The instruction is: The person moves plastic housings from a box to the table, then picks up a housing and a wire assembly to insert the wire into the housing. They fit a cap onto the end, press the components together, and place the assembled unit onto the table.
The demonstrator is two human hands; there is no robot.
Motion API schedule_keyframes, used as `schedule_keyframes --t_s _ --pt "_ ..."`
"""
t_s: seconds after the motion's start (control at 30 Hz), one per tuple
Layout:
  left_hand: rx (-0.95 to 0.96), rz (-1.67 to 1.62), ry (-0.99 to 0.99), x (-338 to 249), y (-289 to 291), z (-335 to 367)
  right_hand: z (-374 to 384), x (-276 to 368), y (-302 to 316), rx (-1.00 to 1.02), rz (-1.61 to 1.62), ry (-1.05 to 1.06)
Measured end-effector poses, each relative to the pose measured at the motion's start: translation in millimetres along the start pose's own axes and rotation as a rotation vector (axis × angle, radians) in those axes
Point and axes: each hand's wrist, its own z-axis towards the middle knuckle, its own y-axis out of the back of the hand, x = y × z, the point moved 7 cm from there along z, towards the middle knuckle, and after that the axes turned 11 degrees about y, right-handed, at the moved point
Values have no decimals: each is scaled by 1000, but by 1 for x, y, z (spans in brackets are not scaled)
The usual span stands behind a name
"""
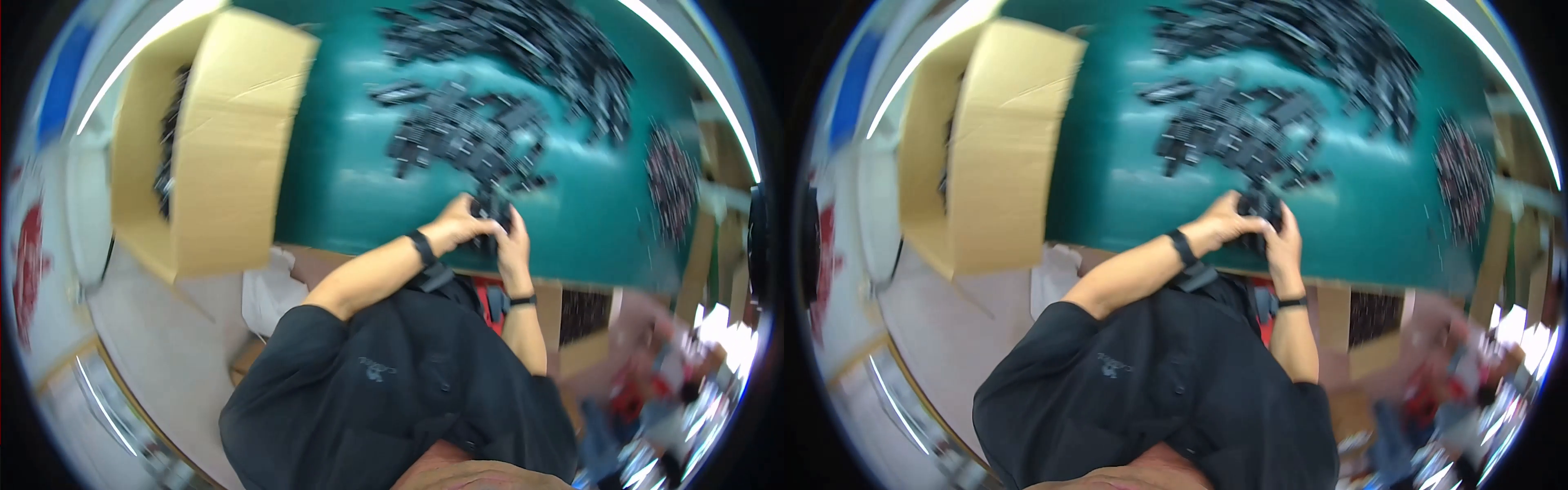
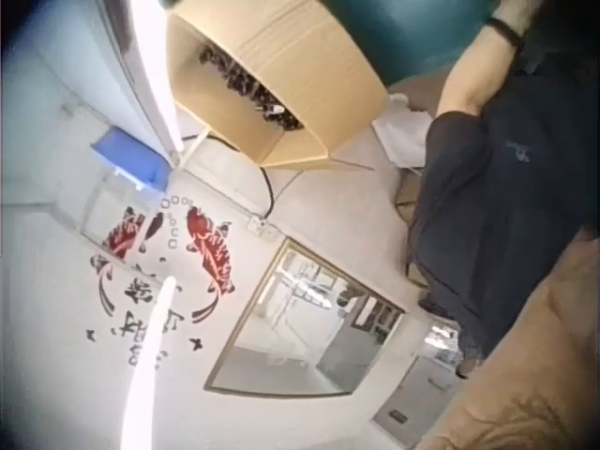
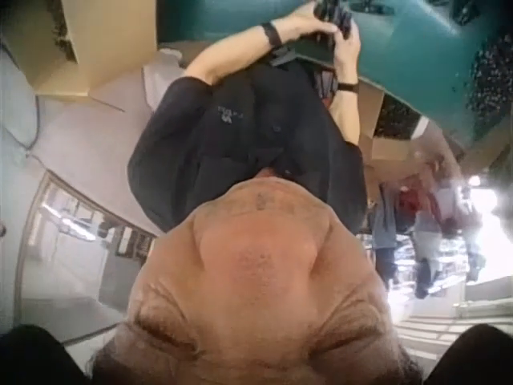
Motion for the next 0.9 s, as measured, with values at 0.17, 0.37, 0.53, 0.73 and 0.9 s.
schedule_keyframes --t_s 0.17,0.37,0.53,0.73,0.9 --pt "-34 -49 -155 -34 43 -40 0 58 -44 141 -35 121" --pt "-88 -285 -642 -164 150 -192 30 236 -229 542 -231 530" --pt "-512 -190 -874 -237 307 -349 22 347 -456 789 -240 921" --pt "-651 -351 -869 -230 503 -445 -15 345 -723 1136 -125 791" --pt "-789 -494 -587 -165 618 -442 -35 238 -846 1329 -28 284"
